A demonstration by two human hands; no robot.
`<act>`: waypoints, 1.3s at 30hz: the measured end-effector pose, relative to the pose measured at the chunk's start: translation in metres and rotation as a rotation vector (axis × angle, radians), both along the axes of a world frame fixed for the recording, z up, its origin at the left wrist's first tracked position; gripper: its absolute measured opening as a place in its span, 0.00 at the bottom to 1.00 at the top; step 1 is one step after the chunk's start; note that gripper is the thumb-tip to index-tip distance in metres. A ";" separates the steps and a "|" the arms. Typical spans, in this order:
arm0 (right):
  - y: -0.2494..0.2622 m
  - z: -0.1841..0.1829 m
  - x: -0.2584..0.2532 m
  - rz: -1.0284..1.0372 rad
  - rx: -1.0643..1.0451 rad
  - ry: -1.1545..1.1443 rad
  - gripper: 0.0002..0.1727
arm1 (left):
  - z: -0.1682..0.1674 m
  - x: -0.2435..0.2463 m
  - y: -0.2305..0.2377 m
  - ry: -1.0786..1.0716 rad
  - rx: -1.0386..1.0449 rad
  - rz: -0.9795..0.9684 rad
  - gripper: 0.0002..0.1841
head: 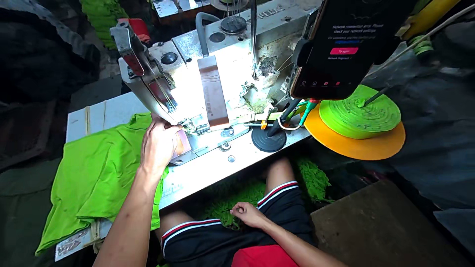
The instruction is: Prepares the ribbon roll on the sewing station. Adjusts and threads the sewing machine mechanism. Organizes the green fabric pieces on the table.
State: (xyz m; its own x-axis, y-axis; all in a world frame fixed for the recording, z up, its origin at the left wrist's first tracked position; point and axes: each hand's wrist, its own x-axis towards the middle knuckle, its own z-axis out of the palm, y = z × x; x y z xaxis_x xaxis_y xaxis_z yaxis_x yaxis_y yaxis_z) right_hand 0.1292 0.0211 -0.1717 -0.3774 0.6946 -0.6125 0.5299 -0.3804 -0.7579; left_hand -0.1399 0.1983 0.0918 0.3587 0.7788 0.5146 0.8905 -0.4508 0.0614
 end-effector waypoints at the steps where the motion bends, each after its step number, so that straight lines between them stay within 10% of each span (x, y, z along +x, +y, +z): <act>1: 0.001 -0.002 0.000 0.001 -0.011 -0.015 0.27 | 0.001 0.001 0.002 -0.028 -0.002 0.007 0.10; 22: 0.002 -0.001 -0.003 0.141 -0.082 -0.073 0.31 | -0.003 0.013 0.033 -0.485 0.009 0.090 0.26; 30: 0.001 0.048 0.016 -0.041 -0.304 0.566 0.20 | -0.003 0.014 0.035 -0.488 -0.035 0.109 0.26; 34: 0.028 0.134 0.027 -0.008 0.064 0.546 0.17 | -0.004 0.012 0.038 -0.525 -0.078 0.127 0.27; 39: 0.083 0.223 0.012 -0.287 1.051 0.005 0.11 | -0.005 0.010 0.043 -0.546 -0.105 0.124 0.20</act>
